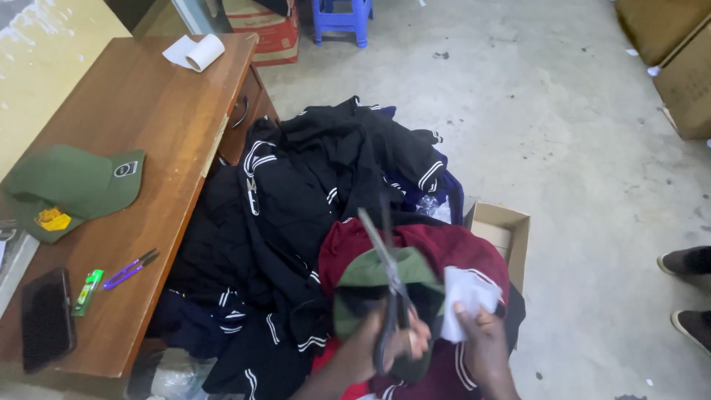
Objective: Trimming excess threads with scissors and inserting paper liners into caps as part of a finishing process.
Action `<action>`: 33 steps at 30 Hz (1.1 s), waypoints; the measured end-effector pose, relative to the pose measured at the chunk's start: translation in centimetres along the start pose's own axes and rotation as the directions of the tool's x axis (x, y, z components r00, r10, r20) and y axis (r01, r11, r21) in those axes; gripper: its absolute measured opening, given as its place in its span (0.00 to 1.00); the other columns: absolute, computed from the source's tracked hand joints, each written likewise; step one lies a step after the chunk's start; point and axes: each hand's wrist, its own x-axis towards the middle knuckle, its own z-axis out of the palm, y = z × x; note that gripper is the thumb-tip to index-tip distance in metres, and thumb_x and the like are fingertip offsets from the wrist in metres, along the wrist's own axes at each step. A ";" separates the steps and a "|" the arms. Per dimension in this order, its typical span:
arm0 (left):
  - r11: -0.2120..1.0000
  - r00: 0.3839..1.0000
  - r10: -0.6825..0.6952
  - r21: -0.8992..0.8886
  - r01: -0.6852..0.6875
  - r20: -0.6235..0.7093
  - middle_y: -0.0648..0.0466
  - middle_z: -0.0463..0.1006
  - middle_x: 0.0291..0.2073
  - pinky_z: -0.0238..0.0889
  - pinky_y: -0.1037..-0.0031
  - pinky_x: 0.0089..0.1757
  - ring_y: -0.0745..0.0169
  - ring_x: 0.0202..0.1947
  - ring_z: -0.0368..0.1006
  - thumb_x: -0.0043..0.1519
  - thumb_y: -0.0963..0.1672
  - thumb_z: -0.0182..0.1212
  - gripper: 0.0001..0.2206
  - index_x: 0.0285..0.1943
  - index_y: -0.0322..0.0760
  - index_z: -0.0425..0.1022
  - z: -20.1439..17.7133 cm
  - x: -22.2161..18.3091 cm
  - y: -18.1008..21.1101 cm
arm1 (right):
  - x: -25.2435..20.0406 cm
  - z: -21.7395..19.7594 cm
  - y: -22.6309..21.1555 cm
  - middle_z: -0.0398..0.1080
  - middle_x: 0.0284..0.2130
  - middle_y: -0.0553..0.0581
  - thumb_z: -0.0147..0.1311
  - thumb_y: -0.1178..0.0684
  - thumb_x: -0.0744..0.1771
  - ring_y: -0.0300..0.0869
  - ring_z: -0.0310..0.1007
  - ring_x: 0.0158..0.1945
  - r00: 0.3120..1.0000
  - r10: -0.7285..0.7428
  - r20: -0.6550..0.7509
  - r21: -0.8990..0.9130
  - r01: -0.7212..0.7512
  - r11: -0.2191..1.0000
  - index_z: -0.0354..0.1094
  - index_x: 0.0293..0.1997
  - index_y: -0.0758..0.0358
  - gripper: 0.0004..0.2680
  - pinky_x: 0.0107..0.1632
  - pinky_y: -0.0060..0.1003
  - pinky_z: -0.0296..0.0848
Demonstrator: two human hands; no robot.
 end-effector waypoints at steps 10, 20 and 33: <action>0.899 0.993 -0.012 0.436 -0.039 0.113 0.61 0.75 0.37 0.65 0.78 0.43 0.72 0.36 0.72 0.65 0.45 0.66 0.10 0.47 0.43 0.68 -0.5 -0.5 -2.4 | -3.4 4.0 -7.4 0.69 0.14 0.61 0.55 0.46 0.70 0.43 0.65 0.16 0.972 -0.121 -0.203 -0.146 0.093 0.985 0.70 0.33 0.70 0.14 0.24 0.35 0.61; 0.858 0.997 0.065 0.509 -0.072 0.031 0.59 0.74 0.40 0.66 0.78 0.47 0.70 0.40 0.72 0.54 0.47 0.76 0.29 0.60 0.45 0.61 1.0 1.0 -0.2 | -4.3 6.3 -7.2 0.77 0.32 0.57 0.56 0.49 0.70 0.40 0.72 0.32 0.969 -0.194 -0.154 0.025 0.200 0.979 0.76 0.46 0.71 0.11 0.34 0.34 0.71; 0.862 0.955 0.295 0.436 -0.259 -0.016 0.61 0.69 0.37 0.64 0.76 0.42 0.72 0.36 0.67 0.52 0.43 0.77 0.23 0.49 0.45 0.65 -5.3 10.9 -5.0 | 4.1 5.2 0.0 0.65 0.24 0.51 0.49 0.43 0.72 0.35 0.63 0.24 0.957 -0.255 -0.135 -0.041 0.252 0.967 0.63 0.42 0.60 0.11 0.25 0.32 0.61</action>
